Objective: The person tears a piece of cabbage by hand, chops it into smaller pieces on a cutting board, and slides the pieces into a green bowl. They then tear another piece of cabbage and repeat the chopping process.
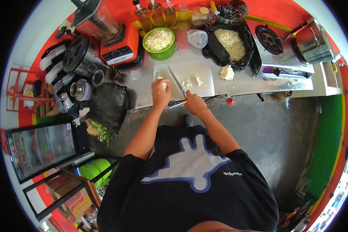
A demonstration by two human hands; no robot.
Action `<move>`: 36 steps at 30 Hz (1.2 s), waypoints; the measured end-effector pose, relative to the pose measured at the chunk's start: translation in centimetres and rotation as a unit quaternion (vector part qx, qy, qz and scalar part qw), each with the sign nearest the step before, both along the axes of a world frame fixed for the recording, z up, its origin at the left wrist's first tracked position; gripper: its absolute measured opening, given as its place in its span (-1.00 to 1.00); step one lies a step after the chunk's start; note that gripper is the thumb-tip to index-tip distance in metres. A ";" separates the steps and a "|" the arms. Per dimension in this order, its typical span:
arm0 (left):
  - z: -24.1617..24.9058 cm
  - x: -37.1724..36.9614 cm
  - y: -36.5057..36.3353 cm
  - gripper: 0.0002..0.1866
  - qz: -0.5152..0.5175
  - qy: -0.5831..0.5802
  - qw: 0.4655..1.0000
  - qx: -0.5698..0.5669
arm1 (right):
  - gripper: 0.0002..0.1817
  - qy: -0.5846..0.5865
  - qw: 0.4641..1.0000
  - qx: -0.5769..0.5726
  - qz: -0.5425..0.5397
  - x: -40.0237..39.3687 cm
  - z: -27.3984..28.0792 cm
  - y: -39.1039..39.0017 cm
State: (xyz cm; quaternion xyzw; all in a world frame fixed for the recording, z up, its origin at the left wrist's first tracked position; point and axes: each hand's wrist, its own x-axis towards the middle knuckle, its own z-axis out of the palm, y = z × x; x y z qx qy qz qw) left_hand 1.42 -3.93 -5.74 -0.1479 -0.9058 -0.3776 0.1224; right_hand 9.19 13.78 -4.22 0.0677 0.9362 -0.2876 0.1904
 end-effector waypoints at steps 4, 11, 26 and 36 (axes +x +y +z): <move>-0.4 -1.1 -2.2 -0.66 0.050 -0.022 0.997 -0.054 | -0.60 -0.009 1.000 -0.014 -0.011 1.2 -0.3 1.2; -2.9 -1.3 -2.5 -0.59 0.057 -0.130 0.988 0.069 | -0.55 0.006 0.991 -0.003 -0.130 2.2 0.1 3.9; 0.5 -0.4 0.6 -0.57 0.035 -0.078 0.991 -0.099 | -0.63 0.067 0.996 -0.051 0.024 0.3 1.3 2.2; 1.0 -1.1 0.8 -0.72 0.054 -0.129 0.988 -0.068 | -0.64 0.068 0.996 -0.037 0.036 -0.4 2.1 0.6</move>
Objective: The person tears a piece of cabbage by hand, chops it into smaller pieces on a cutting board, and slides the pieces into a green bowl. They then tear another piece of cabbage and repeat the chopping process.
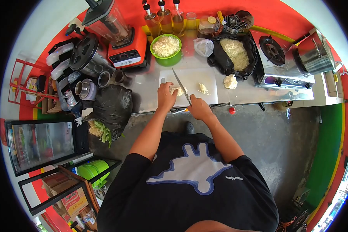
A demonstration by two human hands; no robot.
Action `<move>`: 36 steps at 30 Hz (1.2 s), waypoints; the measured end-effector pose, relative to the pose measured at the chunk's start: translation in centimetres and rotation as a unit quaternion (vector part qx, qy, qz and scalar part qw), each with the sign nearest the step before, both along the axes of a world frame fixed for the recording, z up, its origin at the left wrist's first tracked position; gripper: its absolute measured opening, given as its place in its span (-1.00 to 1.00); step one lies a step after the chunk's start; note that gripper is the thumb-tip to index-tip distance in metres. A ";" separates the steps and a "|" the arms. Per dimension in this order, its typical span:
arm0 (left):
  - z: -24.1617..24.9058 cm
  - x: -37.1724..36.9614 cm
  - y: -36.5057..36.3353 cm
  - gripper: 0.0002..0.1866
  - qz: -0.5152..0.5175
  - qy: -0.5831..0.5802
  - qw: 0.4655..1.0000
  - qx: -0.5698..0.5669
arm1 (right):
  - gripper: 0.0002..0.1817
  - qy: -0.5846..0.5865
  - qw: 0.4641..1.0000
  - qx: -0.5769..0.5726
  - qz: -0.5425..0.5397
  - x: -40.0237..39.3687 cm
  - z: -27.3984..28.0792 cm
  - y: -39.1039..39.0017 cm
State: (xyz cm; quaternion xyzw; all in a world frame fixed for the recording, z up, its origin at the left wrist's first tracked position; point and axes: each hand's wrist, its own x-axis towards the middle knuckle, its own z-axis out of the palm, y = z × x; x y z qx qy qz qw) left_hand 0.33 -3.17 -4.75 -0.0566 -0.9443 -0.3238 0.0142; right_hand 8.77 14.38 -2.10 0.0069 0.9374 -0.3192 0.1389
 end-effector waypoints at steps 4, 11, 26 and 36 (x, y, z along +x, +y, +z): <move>-1.6 0.3 -0.2 -0.76 -0.044 -0.009 0.997 0.063 | -0.66 -0.015 0.999 0.037 0.027 0.2 0.1 -1.1; -2.0 0.6 0.3 -0.75 -0.042 -0.031 0.998 0.043 | -0.76 -0.025 0.991 0.131 0.019 0.5 0.2 -3.1; -1.6 0.9 1.1 -0.77 -0.011 -0.028 1.000 0.000 | -0.86 -0.008 0.981 0.193 0.013 0.1 -2.3 -5.0; -2.1 1.2 0.3 -0.74 -0.018 -0.042 0.999 0.012 | -0.78 -0.009 0.987 0.159 0.006 -2.2 -3.0 -5.4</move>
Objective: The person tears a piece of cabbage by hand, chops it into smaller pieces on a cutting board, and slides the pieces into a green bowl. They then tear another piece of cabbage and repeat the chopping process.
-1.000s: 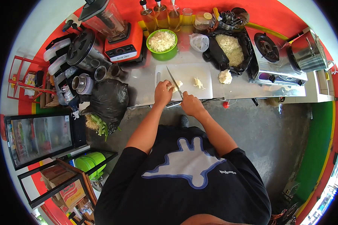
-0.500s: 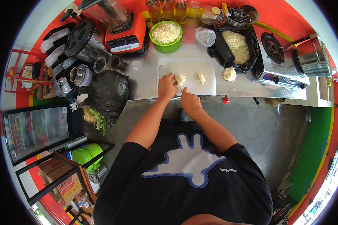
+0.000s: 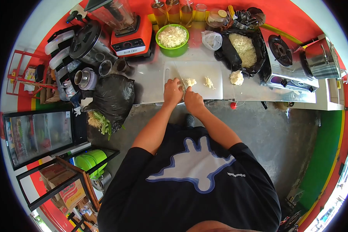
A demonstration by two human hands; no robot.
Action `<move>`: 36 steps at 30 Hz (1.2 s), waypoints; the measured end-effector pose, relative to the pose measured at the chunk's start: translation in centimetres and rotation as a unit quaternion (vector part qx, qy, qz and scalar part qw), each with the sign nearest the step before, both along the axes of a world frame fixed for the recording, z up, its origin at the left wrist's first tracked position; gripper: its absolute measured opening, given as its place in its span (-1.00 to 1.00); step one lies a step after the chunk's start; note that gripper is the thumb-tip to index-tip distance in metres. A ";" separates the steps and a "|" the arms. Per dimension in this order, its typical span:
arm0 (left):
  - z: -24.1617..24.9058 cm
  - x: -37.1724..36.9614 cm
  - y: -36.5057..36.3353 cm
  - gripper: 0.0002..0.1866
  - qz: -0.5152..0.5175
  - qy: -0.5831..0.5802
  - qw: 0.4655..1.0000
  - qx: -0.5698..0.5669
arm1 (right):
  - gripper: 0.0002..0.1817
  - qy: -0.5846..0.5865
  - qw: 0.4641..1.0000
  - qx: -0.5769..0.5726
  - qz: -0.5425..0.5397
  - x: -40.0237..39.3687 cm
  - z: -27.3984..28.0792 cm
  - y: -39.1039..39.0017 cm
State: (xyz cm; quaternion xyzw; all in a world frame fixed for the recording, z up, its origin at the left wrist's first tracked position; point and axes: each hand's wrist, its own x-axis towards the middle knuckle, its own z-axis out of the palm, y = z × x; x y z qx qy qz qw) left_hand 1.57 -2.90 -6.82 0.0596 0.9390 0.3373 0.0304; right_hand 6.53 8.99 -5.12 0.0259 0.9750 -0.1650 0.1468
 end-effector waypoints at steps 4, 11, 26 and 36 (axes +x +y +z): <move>0.4 -0.1 -2.4 -0.72 -0.011 0.094 0.993 -0.065 | -0.72 -0.011 0.999 -0.045 0.014 0.1 -0.2 1.4; 1.8 -0.5 -0.6 -0.72 -0.084 0.160 0.983 0.034 | -0.64 -0.006 0.995 -0.101 -0.022 2.0 3.5 3.6; 1.6 0.4 3.3 -0.88 -0.182 0.060 0.978 0.078 | -0.67 -0.043 0.997 -0.061 -0.029 5.3 2.5 6.3; 1.2 0.4 3.8 -0.82 -0.107 0.074 0.985 0.109 | -0.70 -0.032 0.998 0.059 -0.006 4.9 1.3 4.7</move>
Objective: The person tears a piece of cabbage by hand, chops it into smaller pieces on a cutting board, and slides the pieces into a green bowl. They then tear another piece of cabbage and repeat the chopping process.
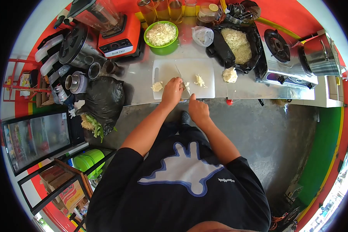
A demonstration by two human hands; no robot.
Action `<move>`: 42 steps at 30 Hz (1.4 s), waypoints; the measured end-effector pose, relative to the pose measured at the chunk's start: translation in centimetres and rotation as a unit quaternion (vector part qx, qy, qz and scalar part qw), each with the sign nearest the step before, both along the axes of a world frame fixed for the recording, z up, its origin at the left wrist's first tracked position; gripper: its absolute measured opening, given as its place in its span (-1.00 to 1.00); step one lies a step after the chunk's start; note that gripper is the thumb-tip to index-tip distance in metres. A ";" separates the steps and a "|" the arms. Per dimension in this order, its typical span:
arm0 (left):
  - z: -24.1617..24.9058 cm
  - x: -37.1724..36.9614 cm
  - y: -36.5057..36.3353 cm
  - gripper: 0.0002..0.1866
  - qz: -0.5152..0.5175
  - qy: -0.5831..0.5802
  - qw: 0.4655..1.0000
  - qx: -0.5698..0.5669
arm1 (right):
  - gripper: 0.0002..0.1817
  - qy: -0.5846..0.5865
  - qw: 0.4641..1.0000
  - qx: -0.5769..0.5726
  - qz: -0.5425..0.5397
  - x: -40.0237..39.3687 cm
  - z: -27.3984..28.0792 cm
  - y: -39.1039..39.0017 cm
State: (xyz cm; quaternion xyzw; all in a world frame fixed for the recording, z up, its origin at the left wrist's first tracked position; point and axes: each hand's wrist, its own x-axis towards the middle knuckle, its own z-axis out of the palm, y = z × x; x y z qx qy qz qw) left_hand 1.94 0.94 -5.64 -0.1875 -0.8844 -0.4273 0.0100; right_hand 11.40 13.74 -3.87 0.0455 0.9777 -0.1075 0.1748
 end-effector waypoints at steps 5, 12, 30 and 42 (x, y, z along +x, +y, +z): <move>-0.2 0.3 -0.1 -0.82 0.011 -0.007 0.999 -0.033 | -0.72 0.000 1.000 0.004 0.021 -0.2 2.7 0.4; -1.5 -0.1 -0.4 -0.82 0.037 -0.030 0.999 -0.016 | -0.72 0.018 1.000 0.021 0.011 -1.2 -0.1 -0.5; -0.7 0.1 -0.6 -0.87 0.001 -0.016 0.998 -0.057 | -0.61 -0.097 0.995 -0.023 -0.029 -1.8 2.2 -1.7; -0.6 -0.6 -1.5 -0.92 -0.044 -0.034 0.998 -0.025 | -0.69 -0.120 0.991 0.006 -0.058 -2.0 3.1 -3.2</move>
